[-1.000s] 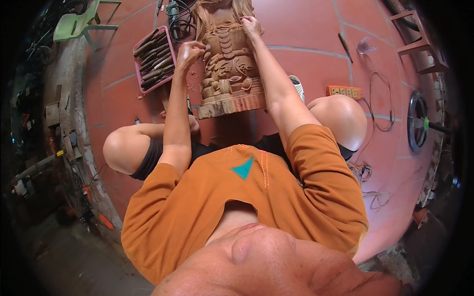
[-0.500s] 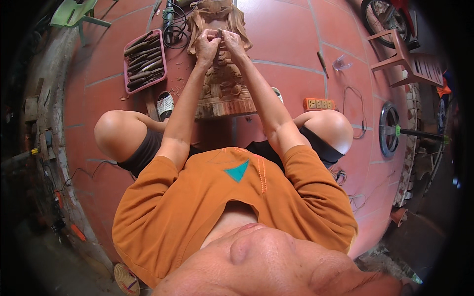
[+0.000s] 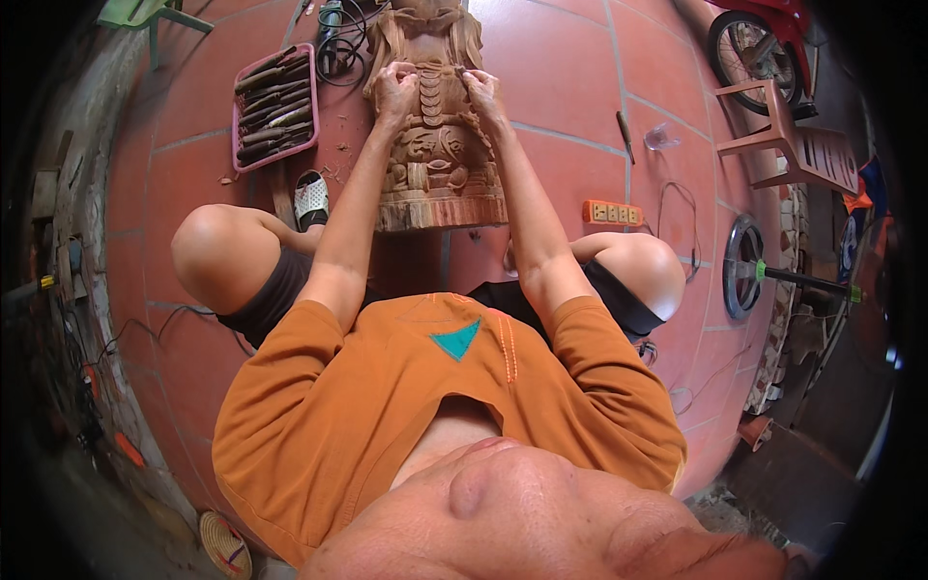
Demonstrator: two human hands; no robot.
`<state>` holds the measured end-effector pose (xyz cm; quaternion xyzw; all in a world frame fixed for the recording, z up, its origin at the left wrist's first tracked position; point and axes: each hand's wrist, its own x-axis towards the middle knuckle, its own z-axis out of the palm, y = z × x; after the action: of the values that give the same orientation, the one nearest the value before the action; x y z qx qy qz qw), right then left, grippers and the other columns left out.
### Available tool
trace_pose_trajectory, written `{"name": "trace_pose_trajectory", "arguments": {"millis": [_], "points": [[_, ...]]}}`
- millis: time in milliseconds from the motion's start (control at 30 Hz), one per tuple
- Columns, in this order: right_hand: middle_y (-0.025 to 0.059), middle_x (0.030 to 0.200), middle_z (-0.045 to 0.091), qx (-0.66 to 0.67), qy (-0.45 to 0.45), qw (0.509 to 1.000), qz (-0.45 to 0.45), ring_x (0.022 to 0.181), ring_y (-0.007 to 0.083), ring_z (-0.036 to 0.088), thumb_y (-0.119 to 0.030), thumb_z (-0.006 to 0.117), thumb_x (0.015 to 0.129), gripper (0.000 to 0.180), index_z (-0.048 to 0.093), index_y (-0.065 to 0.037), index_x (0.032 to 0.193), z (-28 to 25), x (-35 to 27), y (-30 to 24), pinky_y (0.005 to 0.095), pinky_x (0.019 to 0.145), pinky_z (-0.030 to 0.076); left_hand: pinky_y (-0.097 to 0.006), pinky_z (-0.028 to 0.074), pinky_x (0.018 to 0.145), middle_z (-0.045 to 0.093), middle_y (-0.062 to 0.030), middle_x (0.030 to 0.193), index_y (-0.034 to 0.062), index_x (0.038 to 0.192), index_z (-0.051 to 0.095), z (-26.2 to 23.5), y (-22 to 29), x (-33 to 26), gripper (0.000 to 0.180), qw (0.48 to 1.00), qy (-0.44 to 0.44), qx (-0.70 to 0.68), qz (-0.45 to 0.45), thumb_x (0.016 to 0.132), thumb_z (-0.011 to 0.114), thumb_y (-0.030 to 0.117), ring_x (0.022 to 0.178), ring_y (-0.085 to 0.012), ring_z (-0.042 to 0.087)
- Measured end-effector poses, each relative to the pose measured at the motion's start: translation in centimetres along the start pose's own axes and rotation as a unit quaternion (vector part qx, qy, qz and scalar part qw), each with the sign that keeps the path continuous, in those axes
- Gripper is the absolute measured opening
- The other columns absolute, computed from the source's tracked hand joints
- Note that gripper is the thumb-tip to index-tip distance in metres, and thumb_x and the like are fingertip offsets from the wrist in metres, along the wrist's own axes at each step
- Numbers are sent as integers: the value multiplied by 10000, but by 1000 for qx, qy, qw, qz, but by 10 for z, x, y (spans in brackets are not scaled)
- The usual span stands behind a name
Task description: The person carves a wooden sculpture using a chisel and mallet, shaping and refining the surface details. The person holds the sculpture with one hand and strikes the chisel with the other to remove wood shavings.
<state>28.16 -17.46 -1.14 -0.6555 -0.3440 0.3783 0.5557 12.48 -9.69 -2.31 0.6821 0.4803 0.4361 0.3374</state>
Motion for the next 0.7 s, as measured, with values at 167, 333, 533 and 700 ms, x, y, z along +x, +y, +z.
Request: {"name": "trace_pose_trajectory", "arguments": {"millis": [167, 333, 533, 700], "points": [[29, 679, 615, -146, 34, 986, -77, 527, 87, 537, -211, 615, 870, 225, 663, -17, 971, 0, 8, 28, 251, 469, 426, -404, 371, 931, 590, -117, 1020, 119, 961, 675, 18, -5, -24, 261, 985, 23, 156, 73, 729, 705, 236, 1033, -286, 508], [158, 807, 674, -258, 81, 946, -180, 747, 274, 664, -207, 669, 791, 199, 654, -31, 884, 15, 6, 14, 375, 692, 507, -412, 350, 916, 551, -114, 1014, 131, 936, 672, 21, -9, -26, 264, 980, 46, 173, 90, 700, 729, 235, 1017, -278, 486], [143, 799, 664, -417, 43, 894, -154, 799, 323, 650, -253, 663, 782, 161, 667, -110, 858, 20, -8, -14, 415, 735, 505, -410, 337, 929, 553, -110, 1018, 136, 917, 681, 22, -14, -23, 261, 981, 44, 166, 91, 684, 730, 243, 1021, -268, 486], [116, 788, 674, -452, -23, 879, -151, 771, 299, 654, -268, 676, 764, 185, 695, -125, 881, 6, -18, -8, 398, 716, 508, -411, 345, 933, 555, -111, 1030, 142, 931, 684, 18, -12, -21, 274, 982, 19, 164, 89, 694, 711, 278, 1035, -270, 486]]}}
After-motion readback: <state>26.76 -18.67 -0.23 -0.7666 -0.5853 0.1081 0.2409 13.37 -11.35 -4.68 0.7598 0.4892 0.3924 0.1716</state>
